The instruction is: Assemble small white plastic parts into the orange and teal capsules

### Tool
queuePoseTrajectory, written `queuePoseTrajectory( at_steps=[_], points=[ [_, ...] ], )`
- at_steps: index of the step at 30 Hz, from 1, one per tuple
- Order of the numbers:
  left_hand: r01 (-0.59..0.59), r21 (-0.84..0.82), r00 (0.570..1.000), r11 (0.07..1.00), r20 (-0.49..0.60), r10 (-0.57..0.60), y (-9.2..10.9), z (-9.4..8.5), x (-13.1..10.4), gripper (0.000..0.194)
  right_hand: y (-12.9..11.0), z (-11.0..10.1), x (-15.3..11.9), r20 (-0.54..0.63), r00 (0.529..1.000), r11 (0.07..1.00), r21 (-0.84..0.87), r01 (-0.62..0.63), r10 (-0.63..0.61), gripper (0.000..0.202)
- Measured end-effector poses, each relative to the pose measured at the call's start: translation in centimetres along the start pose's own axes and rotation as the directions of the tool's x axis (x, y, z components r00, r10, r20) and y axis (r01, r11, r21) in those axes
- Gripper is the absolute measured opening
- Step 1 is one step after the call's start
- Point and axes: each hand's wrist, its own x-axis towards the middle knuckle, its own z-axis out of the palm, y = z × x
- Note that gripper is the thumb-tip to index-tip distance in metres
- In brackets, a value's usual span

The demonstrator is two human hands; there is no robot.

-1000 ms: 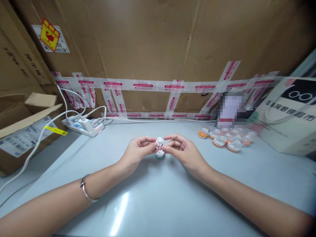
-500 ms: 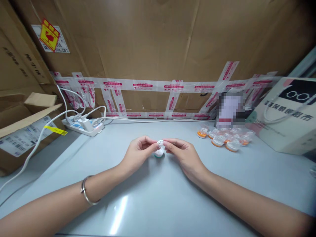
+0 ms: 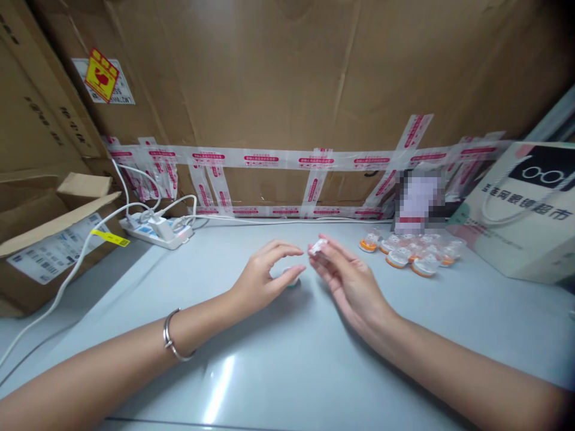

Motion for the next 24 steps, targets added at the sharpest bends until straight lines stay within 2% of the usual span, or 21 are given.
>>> queuePoseTrajectory(
  at_steps=[1, 3, 5, 7, 10, 12, 14, 19, 22, 24],
  points=[
    [0.028, 0.010, 0.999, 1.000, 0.035, -0.029, -0.2, 0.1, 0.6, 0.018, -0.8, -0.3, 0.4, -0.014, 0.999, 0.999, 0.002, 0.053, -0.053, 0.028],
    [0.046, 0.050, 0.979, 0.998, 0.199, -0.055, -0.7, 0.8, 2.0, 0.014, -2.3, -1.3, 1.1, -0.053, 0.992, 0.993, -0.002, 0.118, -0.117, 0.025],
    [0.013, 0.104, 0.925, 0.995, 0.376, -0.051, -1.2, 2.2, 3.4, 0.013, -3.3, -2.5, 1.7, -0.101, 0.989, 0.994, -0.006, 0.110, -0.110, 0.019],
    [0.020, 0.176, 0.905, 0.984, 0.415, -0.093, -1.6, 4.2, 4.7, 0.015, -3.6, -3.7, 2.1, -0.136, 0.988, 0.997, 0.001, 0.074, -0.073, 0.015],
    [0.016, 0.217, 0.894, 0.976, 0.435, -0.111, -1.7, 7.3, 6.1, 0.030, -3.5, -4.9, 2.5, -0.130, 0.991, 0.999, 0.025, 0.044, -0.041, 0.018],
    [0.010, 0.217, 0.886, 0.976, 0.451, -0.109, -1.7, 8.8, 6.6, 0.035, -3.3, -5.2, 2.6, -0.102, 0.994, 0.999, 0.036, 0.029, -0.025, 0.020],
    [0.012, 0.210, 0.880, 0.978, 0.462, -0.110, -1.7, 9.7, 6.9, 0.031, -3.3, -5.1, 2.7, -0.076, 0.997, 0.999, 0.035, 0.014, -0.011, 0.021],
    [0.021, 0.201, 0.869, 0.979, 0.481, -0.117, -1.8, 9.7, 7.3, 0.013, -3.3, -4.7, 2.7, -0.028, 1.000, 1.000, 0.029, -0.003, 0.004, 0.013],
    [0.015, 0.205, 0.863, 0.979, 0.491, -0.116, -2.0, 8.1, 7.2, 0.011, -3.2, -4.6, 2.4, -0.017, 0.999, 0.998, 0.047, -0.029, 0.030, 0.008],
    [0.008, 0.212, 0.870, 0.977, 0.480, -0.111, -2.1, 6.1, 6.8, 0.014, -3.2, -4.5, 2.1, -0.024, 0.998, 0.997, 0.039, -0.065, 0.066, 0.006]
  ],
)
